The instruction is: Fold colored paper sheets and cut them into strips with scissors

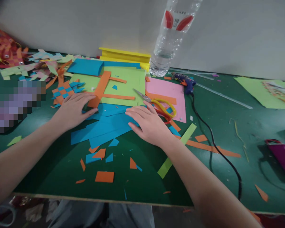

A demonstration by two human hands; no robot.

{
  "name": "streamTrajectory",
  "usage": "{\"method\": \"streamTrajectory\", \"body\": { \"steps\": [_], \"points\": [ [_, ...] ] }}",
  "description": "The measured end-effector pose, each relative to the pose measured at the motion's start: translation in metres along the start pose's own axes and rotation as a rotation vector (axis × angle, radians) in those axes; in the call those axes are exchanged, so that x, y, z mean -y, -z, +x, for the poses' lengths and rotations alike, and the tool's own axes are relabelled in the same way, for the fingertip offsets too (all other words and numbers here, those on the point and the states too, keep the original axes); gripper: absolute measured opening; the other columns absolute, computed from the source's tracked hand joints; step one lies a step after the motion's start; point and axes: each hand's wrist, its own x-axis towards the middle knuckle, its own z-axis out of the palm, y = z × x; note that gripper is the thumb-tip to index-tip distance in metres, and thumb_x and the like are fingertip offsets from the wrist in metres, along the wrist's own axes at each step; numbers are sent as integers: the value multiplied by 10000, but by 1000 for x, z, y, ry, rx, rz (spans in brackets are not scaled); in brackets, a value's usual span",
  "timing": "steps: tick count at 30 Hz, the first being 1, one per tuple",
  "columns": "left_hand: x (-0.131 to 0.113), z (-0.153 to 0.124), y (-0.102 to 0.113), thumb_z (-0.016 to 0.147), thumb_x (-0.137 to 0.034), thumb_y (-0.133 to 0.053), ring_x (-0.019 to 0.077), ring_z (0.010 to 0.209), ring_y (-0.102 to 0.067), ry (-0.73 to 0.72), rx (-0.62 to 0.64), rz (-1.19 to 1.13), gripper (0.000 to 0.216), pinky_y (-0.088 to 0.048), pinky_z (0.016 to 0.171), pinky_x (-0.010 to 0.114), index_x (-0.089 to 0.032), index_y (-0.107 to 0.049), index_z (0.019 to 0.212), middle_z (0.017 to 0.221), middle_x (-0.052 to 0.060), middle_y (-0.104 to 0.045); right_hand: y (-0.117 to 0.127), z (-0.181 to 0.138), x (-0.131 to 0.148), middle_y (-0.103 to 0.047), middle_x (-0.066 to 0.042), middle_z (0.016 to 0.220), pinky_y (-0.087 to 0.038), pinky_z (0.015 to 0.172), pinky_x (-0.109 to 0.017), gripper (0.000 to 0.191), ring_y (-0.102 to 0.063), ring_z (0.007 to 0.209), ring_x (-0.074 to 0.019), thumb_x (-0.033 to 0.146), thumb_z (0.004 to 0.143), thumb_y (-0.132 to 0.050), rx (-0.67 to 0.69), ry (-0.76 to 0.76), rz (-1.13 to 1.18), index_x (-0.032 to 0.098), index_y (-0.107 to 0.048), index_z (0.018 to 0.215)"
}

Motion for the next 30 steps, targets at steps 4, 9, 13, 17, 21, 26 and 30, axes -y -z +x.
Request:
{"method": "streamTrajectory", "body": {
  "steps": [4, 9, 13, 17, 21, 26, 30],
  "points": [
    [1, 0, 0, 980, -439, -462, 356, 1277, -507, -4, -8, 12, 420, -399, 1031, 548, -171, -546, 1293, 1332, 158, -602, 0, 0, 0, -583, -78, 1408, -243, 1182, -579, 391, -497, 1338, -246, 342, 994, -440, 98, 8, -2, 215, -511, 1356],
    [2, -1, -1, 991, -424, -435, 327, 1228, -547, -21, -41, 20, 372, -409, 1009, 520, -192, -580, 1243, 1255, 139, -650, -2, 0, -1, -557, -85, 1436, -254, 1176, -599, 430, -477, 1358, -248, 357, 993, -437, 131, -3, -7, 219, -484, 1398],
    [3, 0, -1, 998, -377, -427, 307, 1221, -557, -39, -40, 16, 334, -397, 1019, 499, -186, -594, 1216, 1236, 129, -665, -2, 0, -2, -557, -88, 1435, -236, 1191, -581, 436, -469, 1365, -239, 377, 1001, -418, 149, -8, -16, 195, -483, 1392],
    [3, 0, -1, 1001, -353, -411, 303, 1205, -565, -49, -41, 9, 331, -399, 1013, 499, -186, -590, 1223, 1243, 132, -662, -2, 0, -2, -562, -88, 1429, -239, 1190, -581, 434, -466, 1367, -241, 375, 1003, -413, 156, -13, -9, 198, -475, 1394],
    [2, 0, 0, 1002, -348, -403, 301, 1190, -571, -44, -38, 8, 319, -409, 1002, 500, -200, -589, 1215, 1223, 123, -668, -2, -1, -2, -575, -90, 1415, -268, 1179, -572, 425, -482, 1353, -239, 372, 1003, -417, 141, -9, -7, 204, -481, 1387],
    [0, 0, -1, 993, -412, -415, 343, 1205, -544, -8, -29, 7, 373, -422, 982, 529, -183, -562, 1248, 1251, 143, -635, -3, -1, -1, -628, -98, 1341, -294, 1165, -575, 395, -539, 1291, -244, 358, 997, -435, 104, -21, -31, 200, -513, 1351],
    [-1, -1, -1, 982, -452, -441, 359, 1211, -531, 11, -27, 19, 430, -429, 972, 533, -174, -506, 1303, 1284, 167, -595, -3, -1, -1, -657, -111, 1279, -316, 1155, -568, 385, -571, 1239, -249, 349, 997, -440, 83, -18, -45, 173, -528, 1328]
  ]
}}
